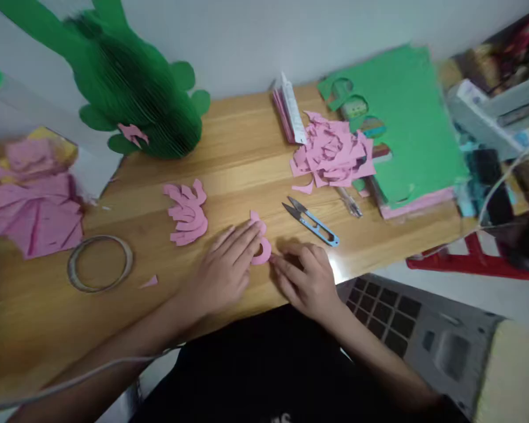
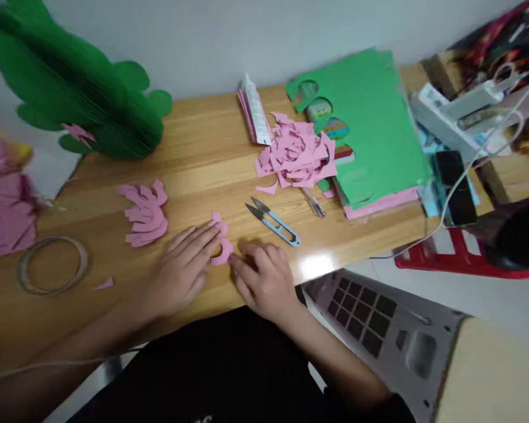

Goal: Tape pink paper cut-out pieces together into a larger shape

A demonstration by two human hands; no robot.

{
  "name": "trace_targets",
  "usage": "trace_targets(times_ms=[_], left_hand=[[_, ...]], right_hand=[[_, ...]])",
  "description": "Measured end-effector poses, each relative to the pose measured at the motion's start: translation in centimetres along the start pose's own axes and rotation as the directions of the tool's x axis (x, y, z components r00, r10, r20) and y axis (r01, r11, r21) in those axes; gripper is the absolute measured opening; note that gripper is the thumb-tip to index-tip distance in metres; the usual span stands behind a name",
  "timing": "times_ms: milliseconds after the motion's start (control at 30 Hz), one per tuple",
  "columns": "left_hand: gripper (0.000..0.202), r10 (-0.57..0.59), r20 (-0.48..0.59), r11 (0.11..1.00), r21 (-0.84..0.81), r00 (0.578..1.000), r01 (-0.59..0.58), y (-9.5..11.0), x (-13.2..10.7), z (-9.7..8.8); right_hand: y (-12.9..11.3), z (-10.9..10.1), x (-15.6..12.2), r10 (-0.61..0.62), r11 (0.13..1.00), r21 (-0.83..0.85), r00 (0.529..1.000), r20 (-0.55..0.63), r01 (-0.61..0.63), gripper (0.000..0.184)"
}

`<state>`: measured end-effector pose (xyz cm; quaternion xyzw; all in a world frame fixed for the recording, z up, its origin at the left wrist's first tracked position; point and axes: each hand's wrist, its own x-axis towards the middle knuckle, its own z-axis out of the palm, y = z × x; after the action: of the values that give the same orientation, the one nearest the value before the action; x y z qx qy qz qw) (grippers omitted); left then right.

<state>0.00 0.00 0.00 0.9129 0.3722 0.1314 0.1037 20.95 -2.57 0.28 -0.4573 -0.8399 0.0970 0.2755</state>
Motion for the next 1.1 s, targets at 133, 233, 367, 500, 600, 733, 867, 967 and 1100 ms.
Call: trace_targets(times_ms=[133,233,367,500,600,733,867,967,1100], left_hand=[[0.057,-0.013,0.005,1.0,-0.001,1.0,0.013,0.15,-0.2,-0.16],[0.058,-0.022,0.008,1.0,-0.001,1.0,0.022,0.24,-0.05,-0.26],[0.056,-0.031,0.003,0.999,0.01,1.0,0.031,0.35,0.16,-0.3],[0.054,-0.037,-0.014,0.999,0.011,0.999,0.037,0.37,0.15,-0.26],[0.054,-0.036,-0.009,0.999,0.008,0.999,0.037,0.35,0.14,-0.25],[0.047,-0.038,-0.016,0.999,0.01,0.999,0.038,0.33,0.21,-0.25],[0.044,-0.044,-0.026,0.999,-0.011,0.999,0.044,0.23,0.22,-0.29],[0.046,-0.042,-0.021,0.997,-0.064,0.999,0.04,0.1,0.19,-0.38],[0.044,-0.063,-0.029,0.994,-0.087,0.998,0.06,0.06,0.19,-0.3]], right_hand=[[-0.07,0.15,-0.17,0.007,1.0,0.011,1.0,-0.017,-0.007,0.017],[-0.03,0.18,-0.34,0.015,0.999,0.053,0.998,-0.054,-0.012,0.018],[-0.07,0.11,-0.31,0.014,0.998,0.056,0.999,-0.045,-0.012,0.022],[-0.22,0.08,-0.06,-0.002,1.0,-0.005,0.999,0.039,0.002,0.034],[-0.27,0.14,0.02,0.002,0.998,-0.062,0.996,0.091,0.004,0.04],[-0.26,0.25,-0.04,-0.007,0.994,-0.105,0.996,0.091,0.016,0.042],[-0.27,0.28,-0.03,-0.016,0.995,-0.095,0.997,0.071,0.023,0.04],[-0.3,0.26,0.02,-0.023,0.993,-0.111,0.997,0.072,0.03,0.039],[-0.3,0.26,-0.03,-0.029,0.991,-0.126,0.997,0.078,0.039,0.039]])
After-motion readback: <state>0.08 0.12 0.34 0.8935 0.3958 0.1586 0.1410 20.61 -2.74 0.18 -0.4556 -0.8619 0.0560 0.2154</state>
